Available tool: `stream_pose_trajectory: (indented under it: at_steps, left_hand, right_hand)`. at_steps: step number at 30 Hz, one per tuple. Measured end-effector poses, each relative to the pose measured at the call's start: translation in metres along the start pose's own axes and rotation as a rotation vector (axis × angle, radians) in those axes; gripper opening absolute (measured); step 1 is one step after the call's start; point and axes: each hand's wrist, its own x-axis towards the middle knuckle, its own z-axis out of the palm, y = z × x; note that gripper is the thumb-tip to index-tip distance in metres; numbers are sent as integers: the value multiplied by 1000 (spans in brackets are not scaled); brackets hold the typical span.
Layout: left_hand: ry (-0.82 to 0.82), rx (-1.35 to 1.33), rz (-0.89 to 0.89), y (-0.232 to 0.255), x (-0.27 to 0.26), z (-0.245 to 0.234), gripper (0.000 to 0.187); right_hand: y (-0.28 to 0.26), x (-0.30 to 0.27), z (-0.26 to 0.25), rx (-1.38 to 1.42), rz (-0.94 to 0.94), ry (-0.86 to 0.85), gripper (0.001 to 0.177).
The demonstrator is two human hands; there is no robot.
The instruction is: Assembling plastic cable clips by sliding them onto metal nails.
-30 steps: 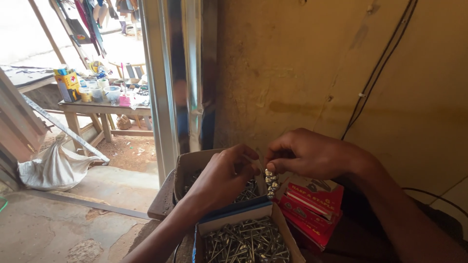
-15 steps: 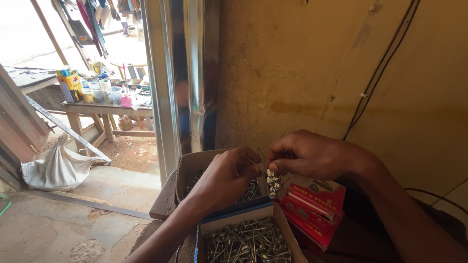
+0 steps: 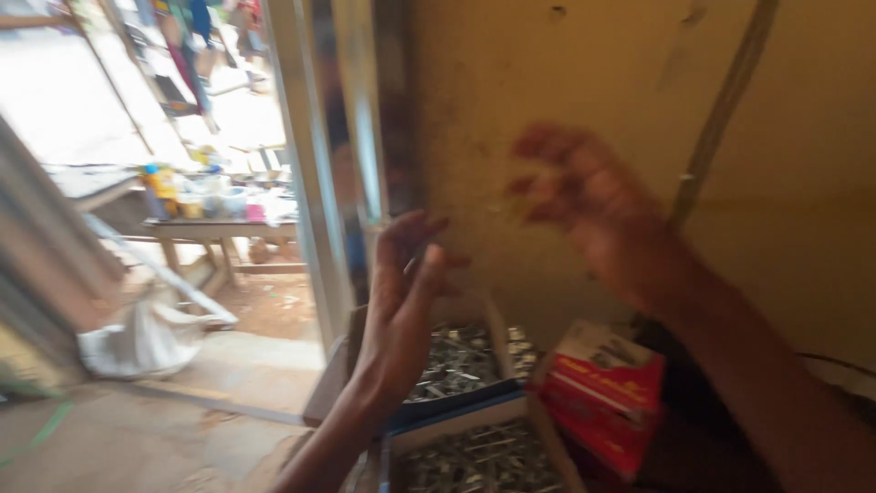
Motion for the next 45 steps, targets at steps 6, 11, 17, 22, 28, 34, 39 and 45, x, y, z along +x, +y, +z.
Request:
stream_pose_trajectory:
  at_steps: [6, 11, 17, 22, 28, 34, 39, 45]
  left_hand:
    - [170, -47, -163, -1, 3, -11, 57]
    - [179, -10, -215, -3, 4, -7, 59]
    - [163, 37, -241, -1, 0, -8, 60]
    - [173, 47, -267, 1, 2, -5, 60]
    - [152, 75, -272, 4, 1, -5, 59]
    - [58, 145, -250, 13, -4, -1, 66]
    - [-20, 193, -123, 14, -9, -1, 52]
    - [28, 106, -209, 10, -3, -4, 46]
  right_hand:
    - [11, 1, -16, 52, 237, 165, 47]
    - [3, 0, -14, -5, 241, 123, 50]
    - [-6, -1, -6, -117, 242, 112, 52]
    - [-10, -2, -10, -149, 177, 112, 51]
    - [-18, -3, -6, -213, 134, 138, 48]
    - [-26, -4, -1, -325, 146, 57, 43]
    - [-43, -9, 12, -472, 231, -35, 36]
    - [-28, -10, 4, -407, 135, -189, 44]
